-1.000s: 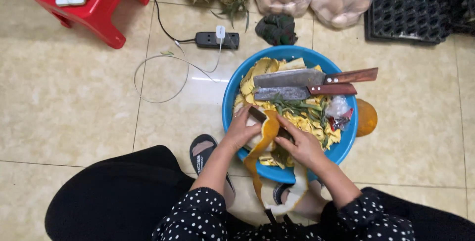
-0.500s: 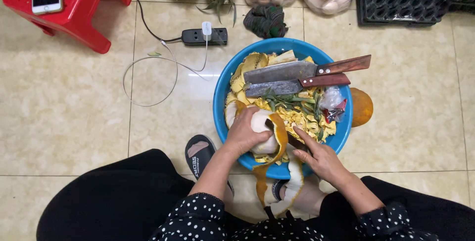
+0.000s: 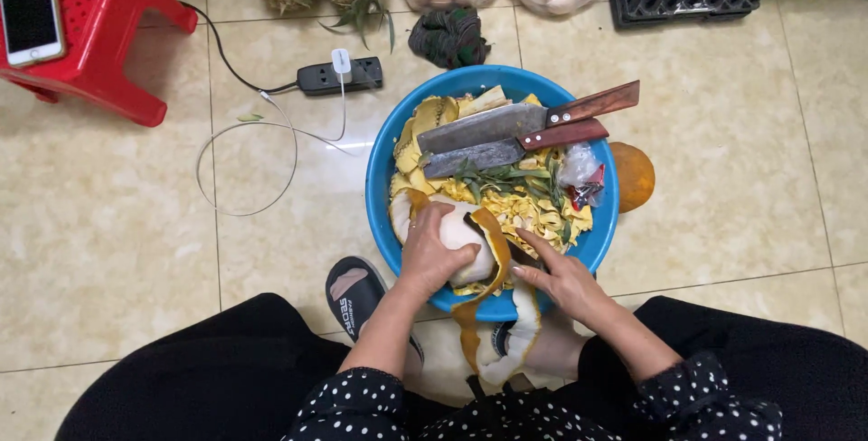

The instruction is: Peeling a pomelo using a knife and hands over a bowl

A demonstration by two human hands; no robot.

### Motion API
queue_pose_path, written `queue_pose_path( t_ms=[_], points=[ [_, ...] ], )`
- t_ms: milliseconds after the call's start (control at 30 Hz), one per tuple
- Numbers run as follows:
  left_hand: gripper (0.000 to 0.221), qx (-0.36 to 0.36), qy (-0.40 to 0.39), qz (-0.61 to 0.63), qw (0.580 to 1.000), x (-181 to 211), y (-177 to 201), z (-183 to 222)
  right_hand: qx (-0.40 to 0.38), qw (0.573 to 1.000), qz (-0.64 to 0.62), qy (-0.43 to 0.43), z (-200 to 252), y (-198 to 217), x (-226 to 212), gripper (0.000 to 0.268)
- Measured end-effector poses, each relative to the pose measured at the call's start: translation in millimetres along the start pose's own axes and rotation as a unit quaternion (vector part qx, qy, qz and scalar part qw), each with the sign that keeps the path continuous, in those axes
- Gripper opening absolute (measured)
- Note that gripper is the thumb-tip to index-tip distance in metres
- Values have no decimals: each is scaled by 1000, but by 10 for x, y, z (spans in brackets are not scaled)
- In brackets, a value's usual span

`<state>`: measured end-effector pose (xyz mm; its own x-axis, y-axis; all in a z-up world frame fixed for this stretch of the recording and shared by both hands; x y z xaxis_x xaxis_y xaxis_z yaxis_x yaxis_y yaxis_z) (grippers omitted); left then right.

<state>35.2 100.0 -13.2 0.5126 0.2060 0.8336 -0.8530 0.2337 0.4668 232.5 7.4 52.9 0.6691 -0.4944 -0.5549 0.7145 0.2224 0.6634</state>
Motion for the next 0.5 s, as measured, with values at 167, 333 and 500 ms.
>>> queue_pose_path(
  t_ms=[167, 333, 500],
  points=[
    [84, 46, -29, -4, 999, -246, -116, -64, -6, 1000, -18, 21, -377, -197, -59, 72],
    [83, 51, -26, 17, 998, -224, -22, -15, -28, 998, -43, 37, -181, -85, -256, 66],
    [81, 46, -14, 30, 998, -188, -45, -20, -15, 994, -100, 28, -110, -102, 145, 64]
  ],
)
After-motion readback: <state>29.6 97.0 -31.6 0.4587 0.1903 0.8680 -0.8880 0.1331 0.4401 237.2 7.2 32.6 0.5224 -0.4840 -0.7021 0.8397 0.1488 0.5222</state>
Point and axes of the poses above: each hand's wrist, its own z-axis away from the middle knuckle, its own y-axis out of the back of the hand, x = y × z, the point moved 10 cm from there along -z, towards the middle knuckle, and after that the axes turned 14 degrees about x, right-handed, at the moved point
